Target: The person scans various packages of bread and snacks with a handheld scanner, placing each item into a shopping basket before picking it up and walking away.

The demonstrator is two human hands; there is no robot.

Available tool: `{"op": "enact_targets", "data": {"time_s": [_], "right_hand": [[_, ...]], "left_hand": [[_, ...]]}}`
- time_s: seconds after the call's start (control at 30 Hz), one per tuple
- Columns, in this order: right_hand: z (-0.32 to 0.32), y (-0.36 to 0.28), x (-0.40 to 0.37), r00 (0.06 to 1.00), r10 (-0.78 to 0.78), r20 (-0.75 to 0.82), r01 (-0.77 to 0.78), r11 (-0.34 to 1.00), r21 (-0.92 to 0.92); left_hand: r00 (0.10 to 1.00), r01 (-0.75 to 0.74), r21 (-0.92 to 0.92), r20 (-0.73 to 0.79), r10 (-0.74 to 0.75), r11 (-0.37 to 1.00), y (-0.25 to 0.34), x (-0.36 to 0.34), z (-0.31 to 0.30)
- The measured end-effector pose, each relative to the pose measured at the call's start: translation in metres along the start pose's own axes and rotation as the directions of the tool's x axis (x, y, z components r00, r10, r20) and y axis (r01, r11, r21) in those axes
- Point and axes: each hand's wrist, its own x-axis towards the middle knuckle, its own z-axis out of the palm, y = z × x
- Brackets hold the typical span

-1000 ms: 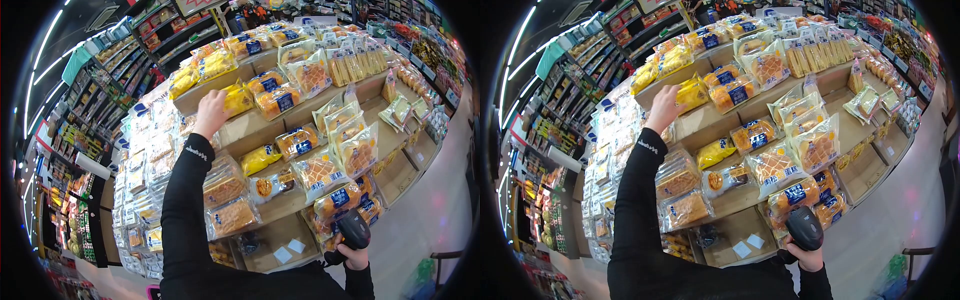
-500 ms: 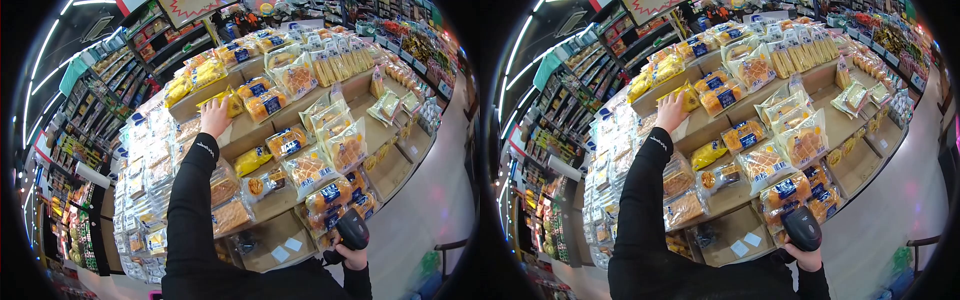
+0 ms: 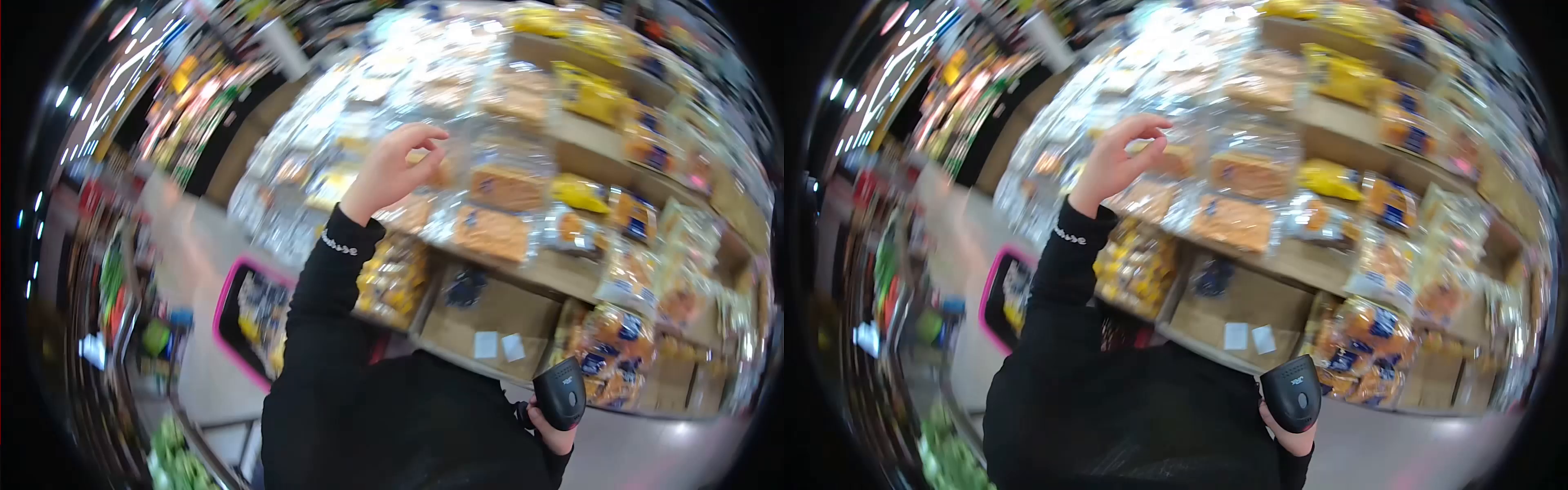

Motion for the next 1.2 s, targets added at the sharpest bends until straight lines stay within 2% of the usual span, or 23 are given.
{"op": "enact_targets", "data": {"time_s": [0.03,0.07,0.1,0.17,0.23,0.3,0.37,0.4,0.43,0.5,0.57,0.63,0.67,0.7,0.77,0.8,0.9,0.97,1.03,1.07,1.2], "right_hand": [[0.0,0.005,0.006,1.0,0.019,0.02,-0.017,0.993,-0.114],[0.0,0.007,0.011,0.999,0.034,0.043,-0.023,0.973,-0.228],[0.004,0.005,0.017,0.989,0.08,0.122,-0.046,0.965,-0.258],[0.023,0.0,0.027,0.989,0.116,0.089,-0.101,0.981,-0.165],[0.038,-0.004,0.036,0.969,0.172,0.178,-0.142,0.975,-0.171],[0.053,-0.001,0.044,0.973,0.137,0.187,-0.101,0.976,-0.191],[0.075,-0.002,0.049,0.959,0.168,0.228,-0.127,0.975,-0.184],[0.087,-0.002,0.051,0.958,0.174,0.226,-0.137,0.976,-0.17],[0.1,-0.001,0.052,0.959,0.178,0.221,-0.147,0.977,-0.153],[0.126,0.004,0.054,0.957,0.166,0.236,-0.122,0.974,-0.191],[0.152,0.007,0.055,0.962,0.191,0.196,-0.117,0.935,-0.336],[0.175,0.016,0.059,0.957,0.213,0.199,-0.132,0.925,-0.357],[0.188,0.02,0.06,0.955,0.206,0.215,-0.117,0.924,-0.363],[0.201,0.023,0.061,0.953,0.199,0.23,-0.104,0.924,-0.368],[0.227,0.026,0.064,0.944,0.244,0.222,-0.143,0.909,-0.392],[0.238,0.026,0.066,0.934,0.277,0.225,-0.169,0.898,-0.406],[0.27,0.019,0.072,0.905,0.363,0.223,-0.209,0.834,-0.51],[0.281,0.02,0.076,0.901,0.383,0.207,-0.235,0.828,-0.509],[0.292,0.02,0.077,0.894,0.404,0.191,-0.264,0.822,-0.506],[0.298,0.02,0.077,0.893,0.41,0.185,-0.263,0.809,-0.525],[0.311,0.024,0.077,0.903,0.402,0.153,-0.261,0.794,-0.549]], "left_hand": [[0.987,0.138,-0.065,-0.078,-0.143,0.988,-0.013,-0.03,-0.01],[0.963,0.211,-0.111,-0.148,-0.226,0.971,-0.026,-0.059,-0.018],[0.936,0.288,-0.081,-0.187,-0.298,0.954,-0.039,-0.093,-0.028],[0.761,0.566,-0.159,-0.276,-0.587,0.809,-0.058,-0.159,-0.046],[0.683,0.634,-0.141,-0.358,-0.637,0.76,-0.071,-0.225,-0.061],[0.475,0.642,-0.442,-0.413,-0.777,0.627,-0.091,-0.295,-0.074],[0.291,0.778,-0.37,-0.503,-0.813,0.508,-0.112,-0.365,-0.087],[0.276,0.804,-0.333,-0.524,-0.806,0.492,-0.12,-0.4,-0.093],[0.194,0.832,-0.348,-0.55,-0.813,0.433,-0.132,-0.434,-0.095],[0.018,0.814,-0.503,-0.477,-0.879,0.29,-0.154,-0.496,-0.102],[-0.223,0.781,-0.619,-0.404,-0.887,0.085,-0.167,-0.536,-0.111],[-0.277,0.831,-0.554,-0.48,-0.832,0.043,-0.182,-0.572,-0.112],[-0.334,0.888,-0.451,-0.491,-0.804,-0.093,-0.193,-0.591,-0.114],[-0.34,0.885,-0.454,-0.481,-0.808,-0.102,-0.2,-0.602,-0.118],[-0.324,0.946,-0.2,-0.571,-0.754,-0.255,-0.214,-0.623,-0.123],[-0.33,0.94,-0.137,-0.592,-0.735,-0.312,-0.211,-0.611,-0.132],[-0.358,0.919,-0.114,-0.644,-0.676,-0.378,-0.226,-0.617,-0.137],[-0.368,0.912,-0.107,-0.636,-0.678,-0.395,-0.237,-0.619,-0.14],[-0.421,0.873,-0.086,-0.629,-0.653,-0.481,-0.246,-0.614,-0.145],[-0.454,0.864,-0.124,-0.612,-0.648,-0.488,-0.252,-0.615,-0.147],[-0.473,0.868,-0.231,-0.657,-0.587,-0.44,-0.268,-0.629,-0.144]]}}
